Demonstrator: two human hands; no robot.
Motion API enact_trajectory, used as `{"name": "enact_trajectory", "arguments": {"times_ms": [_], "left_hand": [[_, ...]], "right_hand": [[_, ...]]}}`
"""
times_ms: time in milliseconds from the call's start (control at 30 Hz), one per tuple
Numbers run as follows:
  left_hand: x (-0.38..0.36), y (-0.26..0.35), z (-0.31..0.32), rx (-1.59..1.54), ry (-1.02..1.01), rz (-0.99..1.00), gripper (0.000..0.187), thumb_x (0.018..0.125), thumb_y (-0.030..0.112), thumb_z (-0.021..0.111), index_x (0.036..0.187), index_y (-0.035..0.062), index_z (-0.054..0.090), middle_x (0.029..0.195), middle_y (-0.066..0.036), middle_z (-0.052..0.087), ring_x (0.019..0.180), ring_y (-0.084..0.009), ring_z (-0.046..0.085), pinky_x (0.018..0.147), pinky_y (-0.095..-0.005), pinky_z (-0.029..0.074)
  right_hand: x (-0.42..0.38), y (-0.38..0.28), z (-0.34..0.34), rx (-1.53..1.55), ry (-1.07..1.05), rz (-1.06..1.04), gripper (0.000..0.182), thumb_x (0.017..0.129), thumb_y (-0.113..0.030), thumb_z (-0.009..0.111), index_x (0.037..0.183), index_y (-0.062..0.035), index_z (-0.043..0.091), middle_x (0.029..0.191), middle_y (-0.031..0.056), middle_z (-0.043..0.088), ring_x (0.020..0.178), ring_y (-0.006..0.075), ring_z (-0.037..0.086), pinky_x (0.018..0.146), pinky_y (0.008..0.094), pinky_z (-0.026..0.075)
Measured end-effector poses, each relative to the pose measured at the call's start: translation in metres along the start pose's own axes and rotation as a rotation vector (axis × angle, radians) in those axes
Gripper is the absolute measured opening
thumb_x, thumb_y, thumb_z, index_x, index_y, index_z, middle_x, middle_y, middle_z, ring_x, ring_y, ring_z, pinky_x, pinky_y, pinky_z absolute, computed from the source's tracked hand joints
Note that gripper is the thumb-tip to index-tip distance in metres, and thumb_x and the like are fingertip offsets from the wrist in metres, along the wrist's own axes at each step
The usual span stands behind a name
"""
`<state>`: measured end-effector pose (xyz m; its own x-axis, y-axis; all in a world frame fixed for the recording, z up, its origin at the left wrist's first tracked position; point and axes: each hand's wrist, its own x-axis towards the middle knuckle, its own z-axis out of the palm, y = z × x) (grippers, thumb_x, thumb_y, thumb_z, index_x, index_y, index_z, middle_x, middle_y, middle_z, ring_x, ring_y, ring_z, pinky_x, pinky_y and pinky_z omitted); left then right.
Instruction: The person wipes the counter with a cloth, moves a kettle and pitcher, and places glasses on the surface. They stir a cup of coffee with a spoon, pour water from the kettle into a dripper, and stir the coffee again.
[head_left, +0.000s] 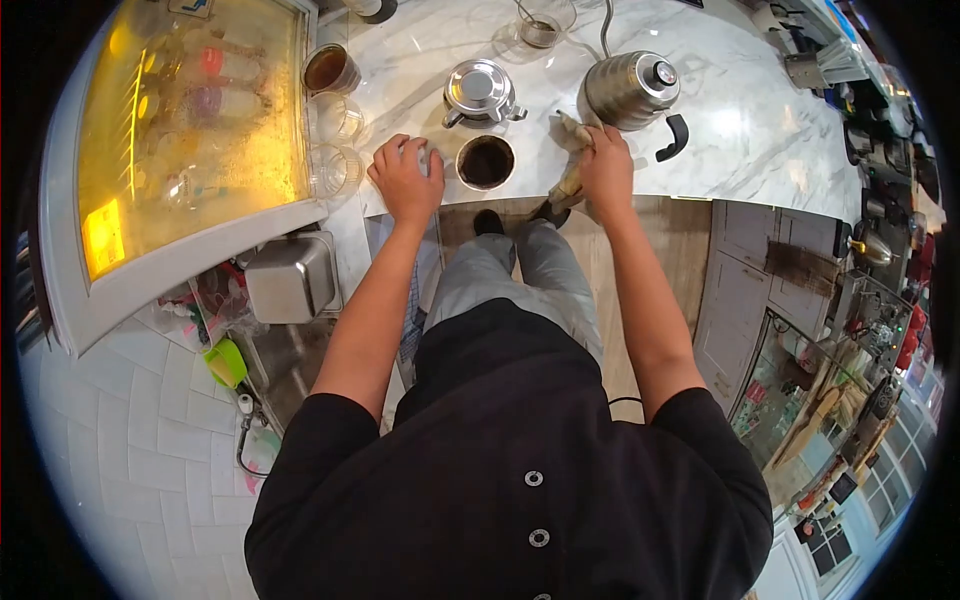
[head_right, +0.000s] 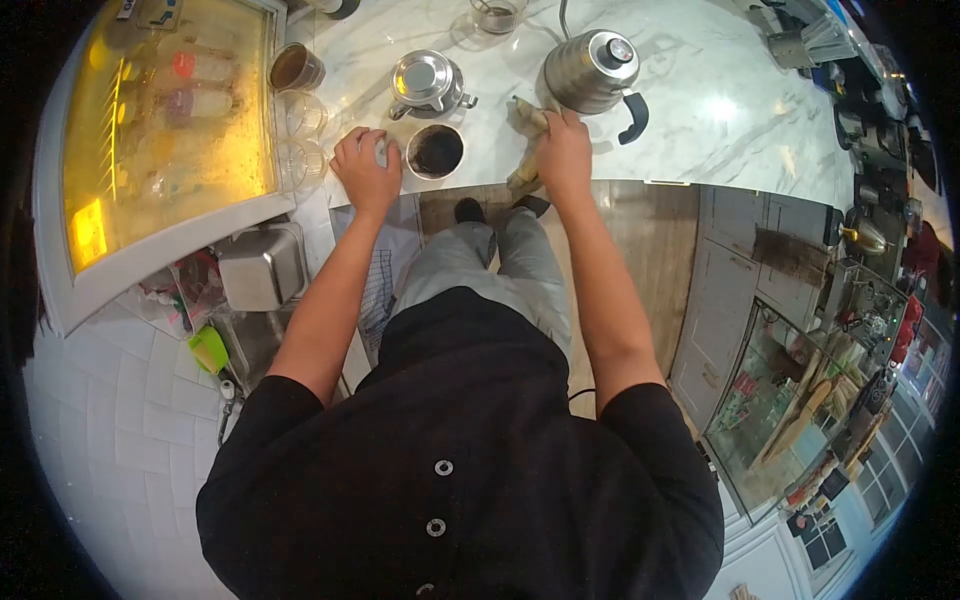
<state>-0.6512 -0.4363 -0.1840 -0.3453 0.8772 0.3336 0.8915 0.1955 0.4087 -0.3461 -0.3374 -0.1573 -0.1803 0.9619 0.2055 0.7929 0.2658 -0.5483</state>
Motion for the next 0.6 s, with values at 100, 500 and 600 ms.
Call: {"name": "enact_trajectory", "arguments": {"times_ms": [100, 500, 600], "left_hand": [[0.000, 0.001, 0.000, 0.025, 0.003, -0.008, 0.028, 0.087, 0.026, 0.079, 0.112, 0.0141, 0.074, 0.126, -0.006, 0.063, 0.124, -0.0313, 0.054, 0.104, -0.0476, 0.039], [0.000, 0.003, 0.000, 0.015, -0.004, 0.010, 0.027, 0.087, 0.026, 0.079, 0.110, 0.0139, 0.074, 0.124, -0.007, 0.063, 0.121, -0.0309, 0.055, 0.102, -0.0476, 0.039], [0.000, 0.004, -0.002, 0.029, 0.000, 0.019, 0.027, 0.087, 0.025, 0.079, 0.111, 0.0138, 0.074, 0.123, -0.006, 0.064, 0.120, -0.0302, 0.056, 0.101, -0.0475, 0.039]], "right_hand": [[-0.021, -0.022, 0.005, -0.022, -0.149, 0.079, 0.036, 0.084, -0.001, 0.066, 0.120, -0.0034, 0.074, 0.121, 0.0222, 0.071, 0.113, 0.0429, 0.066, 0.098, 0.0472, 0.054], [-0.068, -0.006, 0.002, -0.227, 0.127, 0.204, 0.051, 0.086, -0.005, 0.065, 0.136, 0.0034, 0.064, 0.145, 0.0261, 0.055, 0.129, 0.0495, 0.048, 0.112, 0.0546, 0.041], [-0.081, -0.013, 0.005, -0.181, -0.029, 0.068, 0.052, 0.082, -0.001, 0.066, 0.134, 0.0033, 0.065, 0.144, 0.0246, 0.057, 0.126, 0.0480, 0.050, 0.112, 0.0550, 0.041]]}}
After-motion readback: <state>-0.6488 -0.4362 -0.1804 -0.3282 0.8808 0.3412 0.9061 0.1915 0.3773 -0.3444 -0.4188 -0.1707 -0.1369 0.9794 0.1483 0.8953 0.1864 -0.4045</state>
